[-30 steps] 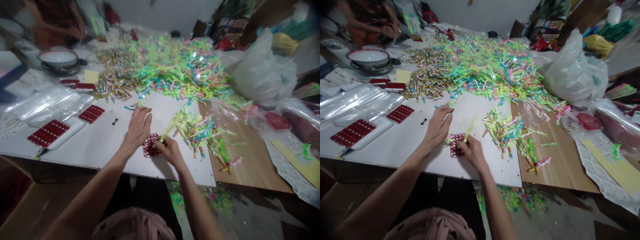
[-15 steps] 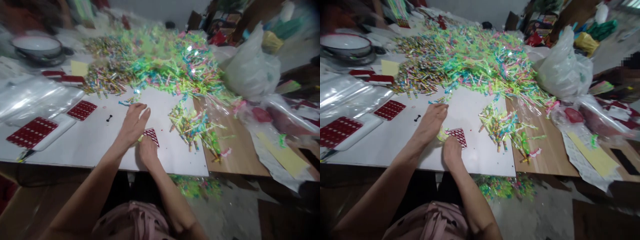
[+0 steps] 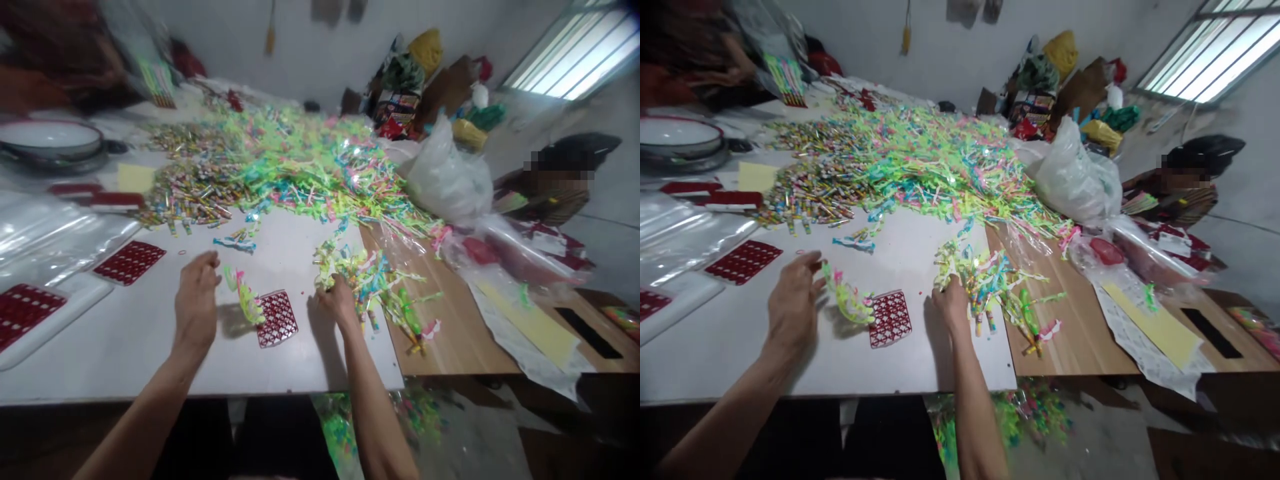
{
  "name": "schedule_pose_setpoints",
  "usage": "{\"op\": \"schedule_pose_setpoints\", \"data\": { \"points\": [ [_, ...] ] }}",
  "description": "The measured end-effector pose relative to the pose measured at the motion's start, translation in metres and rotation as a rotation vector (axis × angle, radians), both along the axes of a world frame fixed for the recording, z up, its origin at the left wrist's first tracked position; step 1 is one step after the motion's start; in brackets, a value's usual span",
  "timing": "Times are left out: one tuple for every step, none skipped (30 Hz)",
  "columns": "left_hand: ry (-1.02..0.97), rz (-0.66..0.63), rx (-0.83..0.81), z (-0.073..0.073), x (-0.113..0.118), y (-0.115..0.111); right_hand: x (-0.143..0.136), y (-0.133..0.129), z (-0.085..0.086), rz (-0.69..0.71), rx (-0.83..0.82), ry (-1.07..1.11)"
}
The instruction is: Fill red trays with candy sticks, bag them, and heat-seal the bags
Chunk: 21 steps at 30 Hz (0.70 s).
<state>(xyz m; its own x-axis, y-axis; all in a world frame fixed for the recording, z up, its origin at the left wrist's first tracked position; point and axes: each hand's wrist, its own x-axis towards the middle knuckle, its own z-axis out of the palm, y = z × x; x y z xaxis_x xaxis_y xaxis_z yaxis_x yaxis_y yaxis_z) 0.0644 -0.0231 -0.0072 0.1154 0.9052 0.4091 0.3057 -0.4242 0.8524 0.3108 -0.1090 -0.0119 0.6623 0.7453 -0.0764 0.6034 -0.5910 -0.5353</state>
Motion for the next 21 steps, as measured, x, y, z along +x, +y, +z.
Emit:
{"op": "schedule_pose_setpoints", "data": {
  "points": [
    [0.072,0.019,-0.067,-0.014,-0.006,-0.004,-0.001,-0.008,-0.002,0.016,0.073,0.162],
    [0.167,0.002,-0.107,-0.027,-0.011,-0.009,-0.002,-0.017,-0.003,0.033,0.152,0.329],
    [0.275,-0.061,-0.111,-0.039,-0.014,-0.015,-0.005,-0.025,-0.002,0.051,0.233,0.482],
    [0.386,-0.154,-0.081,-0.048,-0.015,-0.022,-0.010,-0.032,0.000,0.077,0.314,0.605],
    [0.480,-0.242,-0.037,-0.055,-0.015,-0.029,-0.017,-0.037,0.004,0.108,0.392,0.682],
    [0.560,-0.305,0.004,-0.059,-0.013,-0.035,-0.027,-0.041,0.007,0.150,0.452,0.708],
    [0.631,-0.332,0.034,-0.061,-0.009,-0.040,-0.038,-0.043,0.009,0.204,0.486,0.688],
    [0.695,-0.329,0.053,-0.061,-0.006,-0.044,-0.051,-0.044,0.010,0.266,0.490,0.617],
    [0.755,-0.314,0.066,-0.060,-0.002,-0.046,-0.064,-0.044,0.008,0.329,0.463,0.519],
    [0.806,-0.297,0.077,-0.059,0.001,-0.047,-0.077,-0.045,0.005,0.378,0.418,0.422],
    [0.844,-0.283,0.089,-0.057,0.004,-0.048,-0.088,-0.045,-0.002,0.415,0.366,0.323],
    [0.869,-0.275,0.103,-0.055,0.005,-0.048,-0.096,-0.046,-0.009,0.441,0.321,0.220],
    [0.882,-0.275,0.118,-0.054,0.006,-0.048,-0.101,-0.046,-0.017,0.462,0.290,0.117],
    [0.886,-0.281,0.130,-0.054,0.006,-0.048,-0.103,-0.046,-0.025,0.480,0.270,0.024],
    [0.880,-0.290,0.139,-0.054,0.005,-0.048,-0.103,-0.046,-0.032,0.499,0.259,-0.052],
    [0.869,-0.300,0.145,-0.054,0.004,-0.048,-0.102,-0.045,-0.037,0.510,0.252,-0.121],
    [0.854,-0.310,0.146,-0.055,0.003,-0.048,-0.100,-0.044,-0.040,0.517,0.244,-0.165],
    [0.840,-0.322,0.144,-0.057,0.003,-0.048,-0.100,-0.041,-0.040,0.522,0.226,-0.176],
    [0.831,-0.332,0.141,-0.058,0.002,-0.048,-0.101,-0.039,-0.039,0.534,0.187,-0.175],
    [0.829,-0.343,0.141,-0.060,0.002,-0.048,-0.104,-0.036,-0.036,0.542,0.124,-0.176],
    [0.835,-0.354,0.147,-0.062,0.003,-0.048,-0.109,-0.032,-0.031,0.548,0.044,-0.183]
  ]
}}
